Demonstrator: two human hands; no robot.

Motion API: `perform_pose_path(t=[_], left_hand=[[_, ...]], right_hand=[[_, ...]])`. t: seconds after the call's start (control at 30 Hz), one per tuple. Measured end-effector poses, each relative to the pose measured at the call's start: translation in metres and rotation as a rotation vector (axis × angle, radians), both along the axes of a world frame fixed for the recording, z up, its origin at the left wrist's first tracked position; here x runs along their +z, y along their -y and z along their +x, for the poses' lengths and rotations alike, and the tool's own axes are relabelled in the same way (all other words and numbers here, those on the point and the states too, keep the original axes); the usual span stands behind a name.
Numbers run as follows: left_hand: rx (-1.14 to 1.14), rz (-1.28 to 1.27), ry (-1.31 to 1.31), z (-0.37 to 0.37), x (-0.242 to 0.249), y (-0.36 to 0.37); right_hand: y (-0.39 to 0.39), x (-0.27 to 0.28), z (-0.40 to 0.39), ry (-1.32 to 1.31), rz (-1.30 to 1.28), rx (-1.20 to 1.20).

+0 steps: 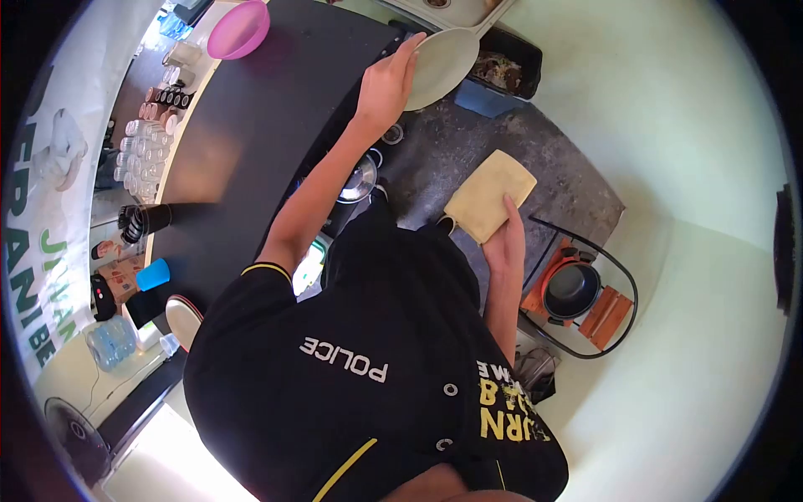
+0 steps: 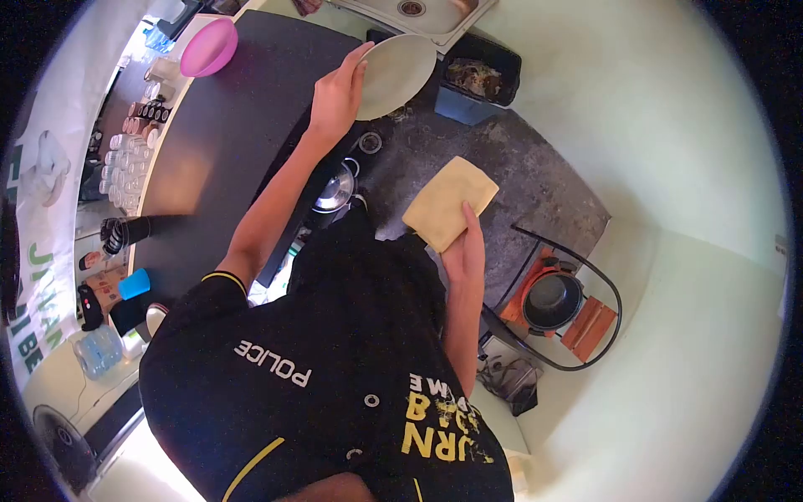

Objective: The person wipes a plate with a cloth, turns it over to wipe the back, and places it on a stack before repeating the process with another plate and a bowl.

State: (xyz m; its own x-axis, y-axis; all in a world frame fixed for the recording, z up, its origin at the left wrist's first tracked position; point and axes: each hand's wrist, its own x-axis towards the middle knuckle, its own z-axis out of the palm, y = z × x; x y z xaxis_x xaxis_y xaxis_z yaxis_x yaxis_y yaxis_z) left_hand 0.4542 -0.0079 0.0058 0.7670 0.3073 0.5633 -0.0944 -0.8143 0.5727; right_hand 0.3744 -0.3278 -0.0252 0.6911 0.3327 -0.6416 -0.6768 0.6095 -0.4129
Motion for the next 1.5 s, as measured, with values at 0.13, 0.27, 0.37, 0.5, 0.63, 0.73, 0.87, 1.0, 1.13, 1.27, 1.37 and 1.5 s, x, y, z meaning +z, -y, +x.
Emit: perform_pose_path(t=[0.13,0.27,0.37,0.5,0.63,0.73,0.87,1.0,1.13,1.27,1.37,1.5], left_hand=[[0.013,0.012,0.104,0.005,0.010,0.046],[0.037,0.063,0.160,0.004,0.025,0.087],[0.103,0.085,0.097,-0.002,0.032,0.110],[0.217,-0.132,0.211,0.001,0.034,0.137],[0.296,-0.372,0.176,-0.007,0.024,0.151],[0.313,-0.543,0.100,-0.017,0.007,0.157],[0.340,-0.698,-0.007,-0.049,-0.015,0.171],[0.383,-0.716,-0.070,-0.092,-0.017,0.180],[0.444,-0.643,-0.098,-0.132,0.000,0.172],[0.501,-0.644,-0.163,-0.168,0.014,0.166],[0.536,-0.682,-0.186,-0.193,0.021,0.161],[0.605,-0.559,-0.079,-0.219,0.008,0.143]], right_hand=[[0.044,-0.015,0.022,-0.001,0.084,0.061],[0.061,-0.045,0.047,0.021,0.169,0.135],[0.060,-0.049,0.066,0.063,0.211,0.171],[0.054,-0.039,0.097,0.154,0.260,0.193],[0.034,-0.052,0.109,0.162,0.572,0.261],[0.023,-0.047,0.100,0.007,0.880,0.353],[0.000,-0.036,0.089,-0.034,1.012,0.320],[-0.014,-0.049,0.068,0.018,1.069,0.280],[-0.023,-0.040,0.043,0.057,0.952,0.321],[-0.036,-0.058,0.015,0.109,0.849,0.385],[-0.046,-0.058,-0.001,0.217,0.773,0.434],[-0.059,-0.039,-0.024,0.107,0.778,0.469]])
